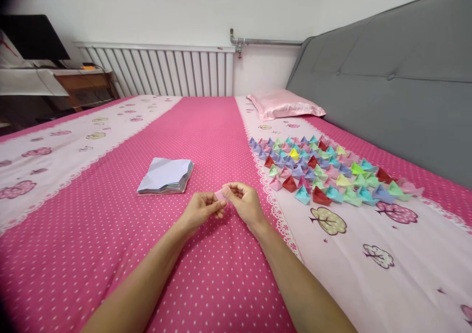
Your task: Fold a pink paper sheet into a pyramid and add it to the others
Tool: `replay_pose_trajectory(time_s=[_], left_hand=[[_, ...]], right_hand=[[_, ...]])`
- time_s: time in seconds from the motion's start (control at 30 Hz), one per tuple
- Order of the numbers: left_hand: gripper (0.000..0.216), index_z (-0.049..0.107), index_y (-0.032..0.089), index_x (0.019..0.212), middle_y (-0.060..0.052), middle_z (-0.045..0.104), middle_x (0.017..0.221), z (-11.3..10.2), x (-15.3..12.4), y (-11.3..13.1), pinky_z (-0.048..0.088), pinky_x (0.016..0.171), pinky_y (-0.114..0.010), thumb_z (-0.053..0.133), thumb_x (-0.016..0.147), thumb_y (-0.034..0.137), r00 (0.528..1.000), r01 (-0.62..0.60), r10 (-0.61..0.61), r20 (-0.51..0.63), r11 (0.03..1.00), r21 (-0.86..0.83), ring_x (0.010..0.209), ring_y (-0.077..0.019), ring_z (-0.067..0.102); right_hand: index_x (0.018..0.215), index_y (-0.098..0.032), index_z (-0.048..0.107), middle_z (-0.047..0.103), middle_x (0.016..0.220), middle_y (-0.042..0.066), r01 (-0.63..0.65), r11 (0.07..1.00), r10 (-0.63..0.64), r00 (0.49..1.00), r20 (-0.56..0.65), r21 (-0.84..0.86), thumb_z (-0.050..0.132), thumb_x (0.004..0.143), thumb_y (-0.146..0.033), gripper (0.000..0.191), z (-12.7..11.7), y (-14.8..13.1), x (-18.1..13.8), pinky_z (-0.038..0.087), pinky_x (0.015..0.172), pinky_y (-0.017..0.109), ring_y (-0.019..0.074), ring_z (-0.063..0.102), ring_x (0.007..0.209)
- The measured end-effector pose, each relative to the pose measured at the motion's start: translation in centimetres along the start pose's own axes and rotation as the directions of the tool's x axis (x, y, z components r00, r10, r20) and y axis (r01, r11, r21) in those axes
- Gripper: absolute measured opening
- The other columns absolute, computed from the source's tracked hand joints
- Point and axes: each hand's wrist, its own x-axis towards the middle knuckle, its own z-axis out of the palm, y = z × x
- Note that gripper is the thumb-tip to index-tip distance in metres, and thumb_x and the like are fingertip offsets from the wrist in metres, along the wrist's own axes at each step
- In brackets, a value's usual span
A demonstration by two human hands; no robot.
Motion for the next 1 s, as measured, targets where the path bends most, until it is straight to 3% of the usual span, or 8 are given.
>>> replay_pose_trajectory(time_s=[0.13, 0.33, 0.43, 0.57, 0.67, 0.87, 1.0], left_hand=[[0.035, 0.057, 0.01, 0.057, -0.002, 0.057, 0.049, 0.1, -0.1, 0.0, 0.041, 0.047, -0.021, 0.07, 0.062, 0.042, 0.999, -0.005, 0.004, 0.045, 1.0, 0.007, 0.043, -0.0084, 0.052], [0.036, 0.057, 0.011, 0.058, -0.001, 0.057, 0.048, 0.1, -0.1, -0.2, 0.039, 0.046, -0.021, 0.068, 0.063, 0.044, 0.995, -0.061, 0.056, 0.082, 0.996, 0.058, 0.043, -0.0089, 0.051], [0.034, 0.057, 0.011, 0.058, -0.002, 0.058, 0.05, 0.0, 0.1, -0.4, 0.039, 0.048, -0.021, 0.067, 0.065, 0.043, 0.997, -0.063, 0.06, 0.053, 0.996, 0.068, 0.045, -0.0087, 0.051], [0.028, 0.058, 0.01, 0.06, -0.002, 0.058, 0.052, -0.2, 0.6, -0.9, 0.038, 0.049, -0.02, 0.066, 0.067, 0.037, 0.998, -0.044, 0.048, -0.051, 0.996, 0.072, 0.046, -0.008, 0.051], [0.025, 0.057, 0.011, 0.064, 0.0, 0.058, 0.052, -0.5, 0.8, -1.1, 0.038, 0.05, -0.021, 0.066, 0.067, 0.035, 0.992, -0.034, 0.036, -0.118, 0.999, 0.021, 0.046, -0.0079, 0.051], [0.026, 0.056, 0.012, 0.061, 0.0, 0.057, 0.053, -0.6, 0.9, -1.0, 0.038, 0.049, -0.021, 0.065, 0.067, 0.036, 0.989, -0.046, 0.049, -0.138, 0.999, 0.019, 0.045, -0.0078, 0.05], [0.028, 0.056, 0.012, 0.059, 0.001, 0.055, 0.051, -0.6, 0.8, -1.0, 0.036, 0.048, -0.021, 0.064, 0.068, 0.037, 0.987, -0.071, 0.087, -0.138, 0.991, 0.111, 0.046, -0.0077, 0.048]], right_hand=[[0.068, -0.014, 0.065, 0.062, 0.062, 0.0, -0.005, 1.0, 0.004, 1.0, -0.015, -0.031, 0.069, 0.066, -0.035, 0.021, -0.2, 0.2, 0.0, 0.041, 0.056, 0.023, 0.0108, 0.053, 0.057], [0.058, -0.015, 0.061, 0.055, 0.052, -0.004, -0.105, 0.992, 0.107, 0.994, -0.022, 0.074, 0.072, 0.061, -0.034, 0.022, -0.4, -0.1, 0.1, 0.035, 0.05, 0.021, 0.0078, 0.046, 0.049], [0.064, -0.015, 0.065, 0.06, 0.057, -0.001, -0.088, 0.995, 0.088, 0.996, -0.009, 0.036, 0.071, 0.062, -0.035, 0.022, -0.5, -0.1, 0.3, 0.039, 0.054, 0.022, 0.0095, 0.051, 0.053], [0.084, -0.016, 0.069, 0.067, 0.075, 0.003, -0.037, 0.999, 0.038, 0.999, 0.031, -0.03, 0.06, 0.073, -0.042, 0.03, -0.6, 0.1, 0.5, 0.043, 0.061, 0.024, 0.0135, 0.058, 0.068], [0.095, -0.017, 0.066, 0.068, 0.083, 0.005, -0.044, 0.997, 0.044, 0.999, -0.009, -0.06, 0.055, 0.077, -0.044, 0.035, -0.7, 0.1, 0.5, 0.043, 0.06, 0.023, 0.0141, 0.06, 0.07], [0.091, -0.016, 0.067, 0.069, 0.084, 0.005, 0.025, 0.996, -0.027, 0.999, -0.027, -0.086, 0.062, 0.073, -0.037, 0.028, -0.6, 0.3, 0.4, 0.047, 0.067, 0.027, 0.0134, 0.06, 0.066], [0.085, -0.016, 0.067, 0.07, 0.083, 0.006, 0.081, 0.986, -0.086, 0.996, -0.029, -0.145, 0.063, 0.072, -0.033, 0.022, -0.7, 0.7, 0.5, 0.048, 0.072, 0.029, 0.0164, 0.062, 0.074]])
